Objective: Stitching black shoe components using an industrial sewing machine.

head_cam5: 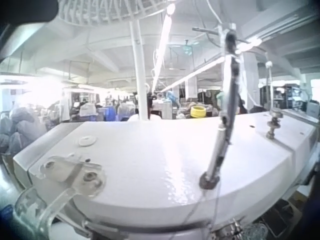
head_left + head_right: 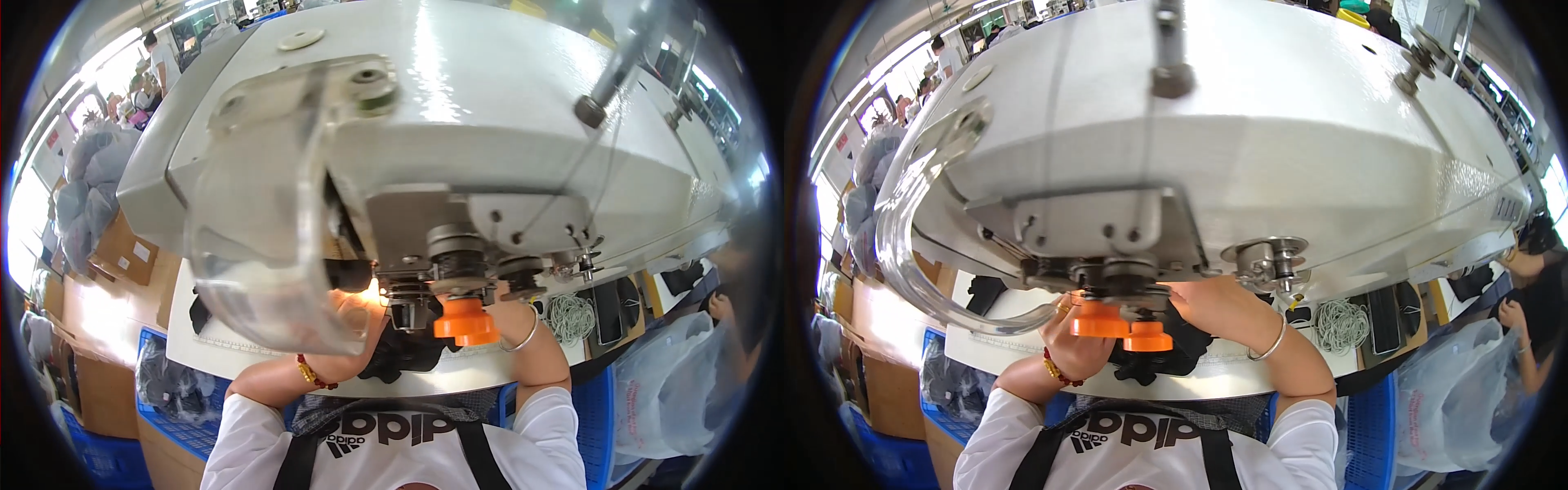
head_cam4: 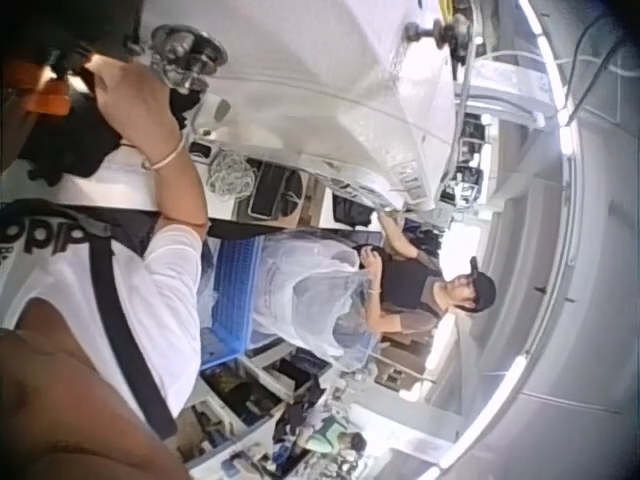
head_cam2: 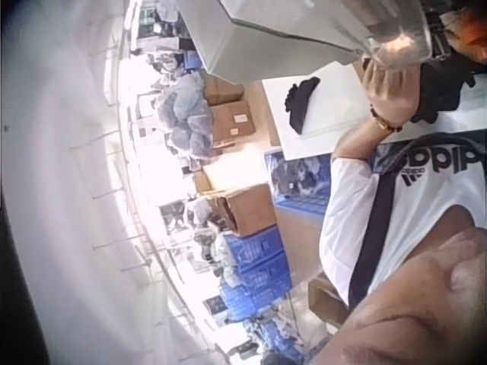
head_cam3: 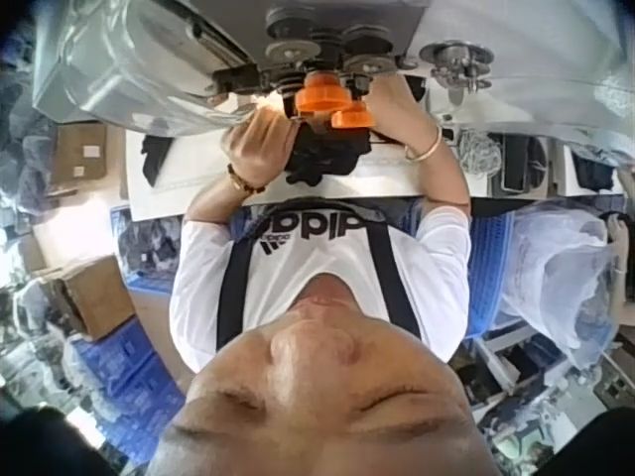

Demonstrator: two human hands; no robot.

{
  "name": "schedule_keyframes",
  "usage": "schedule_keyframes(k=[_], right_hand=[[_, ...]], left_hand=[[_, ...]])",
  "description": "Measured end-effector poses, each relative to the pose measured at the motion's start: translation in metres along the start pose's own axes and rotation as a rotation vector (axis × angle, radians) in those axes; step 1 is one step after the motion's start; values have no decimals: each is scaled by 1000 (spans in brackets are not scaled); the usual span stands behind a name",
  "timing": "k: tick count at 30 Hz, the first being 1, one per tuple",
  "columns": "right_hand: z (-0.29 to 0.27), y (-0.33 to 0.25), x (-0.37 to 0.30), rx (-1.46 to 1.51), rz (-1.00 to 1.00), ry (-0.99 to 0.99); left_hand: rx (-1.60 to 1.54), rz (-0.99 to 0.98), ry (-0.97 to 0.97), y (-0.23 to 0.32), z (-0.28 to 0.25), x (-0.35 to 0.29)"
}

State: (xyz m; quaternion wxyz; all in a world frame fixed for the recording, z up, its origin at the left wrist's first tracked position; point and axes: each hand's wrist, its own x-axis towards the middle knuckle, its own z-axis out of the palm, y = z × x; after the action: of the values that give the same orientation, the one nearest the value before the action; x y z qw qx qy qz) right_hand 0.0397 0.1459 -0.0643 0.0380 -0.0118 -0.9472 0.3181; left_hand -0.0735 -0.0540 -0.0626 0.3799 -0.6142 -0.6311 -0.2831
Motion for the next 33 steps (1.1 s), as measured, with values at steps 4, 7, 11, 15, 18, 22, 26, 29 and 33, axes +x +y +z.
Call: schedule_keyframes(k=[4, 7, 11, 15, 18, 22, 26, 29, 33], right_hand=[[-5, -2, -1, -249, 158, -145], [6, 10, -21, -115, -221, 269], [15, 44, -34, 1024, 128, 369], [11, 40, -32, -582, -121, 553], [12, 32, -27, -421, -77, 514], [11, 22, -23, -205, -18, 462], [10, 14, -16, 10, 58, 413], [6, 7, -11, 171, 103, 374], [6, -5, -3, 389, 152, 315]], left_hand=[[21, 9, -30, -4, 2, -16], [119, -31, -89, -2, 10, -29], [-18, -62, 25, 3, -9, 17], [7, -90, 56, 1, -11, 14], [-47, -95, 17, 0, -15, 14], [-19, -72, -15, -3, -3, -3], [73, -69, 92, 0, -12, 15], [54, -72, 40, 0, -7, 7], [15, -82, -5, 2, -8, 5]])
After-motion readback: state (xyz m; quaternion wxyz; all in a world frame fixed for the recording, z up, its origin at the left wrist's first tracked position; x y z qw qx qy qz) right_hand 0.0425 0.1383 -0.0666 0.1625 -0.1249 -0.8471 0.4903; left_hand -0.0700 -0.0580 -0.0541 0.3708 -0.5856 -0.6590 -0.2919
